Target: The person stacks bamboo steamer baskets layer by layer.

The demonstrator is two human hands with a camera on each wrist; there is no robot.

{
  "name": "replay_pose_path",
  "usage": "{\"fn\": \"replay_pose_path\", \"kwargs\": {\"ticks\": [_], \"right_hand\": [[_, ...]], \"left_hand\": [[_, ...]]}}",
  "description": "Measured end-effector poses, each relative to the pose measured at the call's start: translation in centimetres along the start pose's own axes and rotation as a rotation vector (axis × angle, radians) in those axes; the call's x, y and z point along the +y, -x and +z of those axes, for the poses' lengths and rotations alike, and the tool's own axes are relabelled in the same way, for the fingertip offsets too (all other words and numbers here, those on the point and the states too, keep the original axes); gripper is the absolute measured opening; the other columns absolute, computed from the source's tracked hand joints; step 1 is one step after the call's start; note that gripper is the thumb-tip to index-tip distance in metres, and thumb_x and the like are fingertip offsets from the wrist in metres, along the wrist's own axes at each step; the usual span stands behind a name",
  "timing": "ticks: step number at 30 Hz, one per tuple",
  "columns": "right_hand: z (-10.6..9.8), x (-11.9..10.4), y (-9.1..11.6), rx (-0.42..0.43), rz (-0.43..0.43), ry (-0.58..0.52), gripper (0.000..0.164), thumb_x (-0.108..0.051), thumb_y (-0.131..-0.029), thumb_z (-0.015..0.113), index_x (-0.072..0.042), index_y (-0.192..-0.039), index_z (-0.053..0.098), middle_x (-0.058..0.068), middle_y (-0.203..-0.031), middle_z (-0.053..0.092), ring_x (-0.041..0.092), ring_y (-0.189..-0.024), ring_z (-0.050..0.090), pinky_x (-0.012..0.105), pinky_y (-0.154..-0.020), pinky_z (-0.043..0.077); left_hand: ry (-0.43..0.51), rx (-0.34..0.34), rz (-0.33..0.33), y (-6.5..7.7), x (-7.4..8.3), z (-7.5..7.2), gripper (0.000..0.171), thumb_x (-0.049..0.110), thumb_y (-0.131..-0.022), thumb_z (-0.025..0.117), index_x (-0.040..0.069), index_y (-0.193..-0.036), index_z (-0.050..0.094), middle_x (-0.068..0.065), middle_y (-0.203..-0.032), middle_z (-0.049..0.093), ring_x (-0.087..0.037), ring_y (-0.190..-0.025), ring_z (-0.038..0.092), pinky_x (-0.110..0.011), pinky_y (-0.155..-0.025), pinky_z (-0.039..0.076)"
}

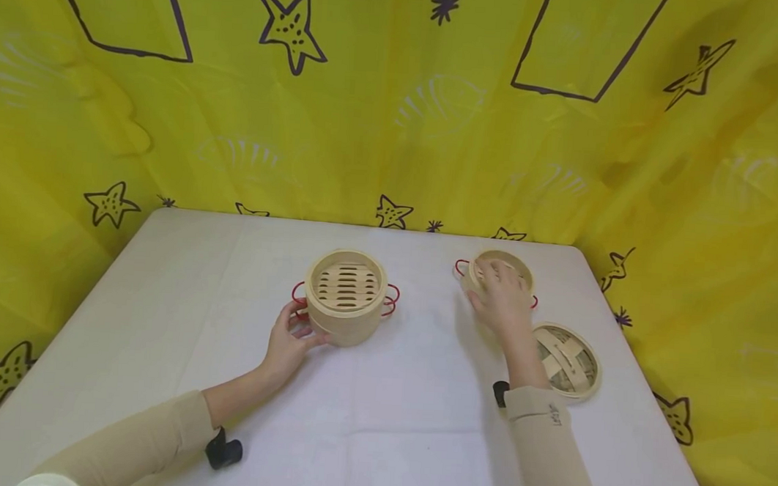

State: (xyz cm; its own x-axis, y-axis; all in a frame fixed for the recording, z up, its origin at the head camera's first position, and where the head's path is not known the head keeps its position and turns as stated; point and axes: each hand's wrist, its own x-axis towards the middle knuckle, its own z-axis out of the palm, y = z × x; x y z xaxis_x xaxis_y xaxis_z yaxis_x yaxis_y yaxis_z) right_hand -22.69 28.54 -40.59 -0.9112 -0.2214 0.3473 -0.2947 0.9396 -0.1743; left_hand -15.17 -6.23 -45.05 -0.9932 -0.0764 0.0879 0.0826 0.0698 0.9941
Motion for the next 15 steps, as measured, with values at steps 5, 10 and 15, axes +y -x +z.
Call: {"fn": "replay_pose_path", "kwargs": {"ticks": [5,10,15], "right_hand": [[0.4,0.7,0.6,-0.075,0.09,-0.003,0.057,-0.019,-0.083,0.063,-0.007,-0.133,0.038,0.023,-0.129,0.039,0.046,-0.116,0.036,0.064,-0.093,0.027],[1.0,1.2,0.9,-0.12,0.144,0.01,0.054,-0.021,-0.087,0.057,-0.007,-0.135,0.035,0.024,-0.128,0.037,0.048,-0.115,0.035,0.064,-0.092,0.027],[1.6,1.5,1.0,-0.131,0.161,0.017,0.053,-0.021,-0.088,0.055,-0.008,-0.136,0.035,0.025,-0.128,0.036,0.049,-0.116,0.033,0.064,-0.091,0.027]], "left_hand": [[0.001,0.001,-0.003,0.0,0.0,0.0,0.071,-0.006,-0.066,0.076,-0.006,-0.126,0.039,-0.023,-0.125,0.041,-0.037,-0.111,0.044,-0.05,-0.092,0.042],[-0.003,-0.008,-0.007,0.0,0.0,0.0,0.07,-0.006,-0.067,0.076,-0.006,-0.126,0.038,-0.022,-0.125,0.04,-0.037,-0.112,0.044,-0.05,-0.092,0.042],[0.0,-0.009,-0.009,0.0,0.0,0.0,0.071,-0.006,-0.066,0.076,-0.006,-0.126,0.038,-0.022,-0.126,0.039,-0.037,-0.111,0.043,-0.05,-0.092,0.042]]}}
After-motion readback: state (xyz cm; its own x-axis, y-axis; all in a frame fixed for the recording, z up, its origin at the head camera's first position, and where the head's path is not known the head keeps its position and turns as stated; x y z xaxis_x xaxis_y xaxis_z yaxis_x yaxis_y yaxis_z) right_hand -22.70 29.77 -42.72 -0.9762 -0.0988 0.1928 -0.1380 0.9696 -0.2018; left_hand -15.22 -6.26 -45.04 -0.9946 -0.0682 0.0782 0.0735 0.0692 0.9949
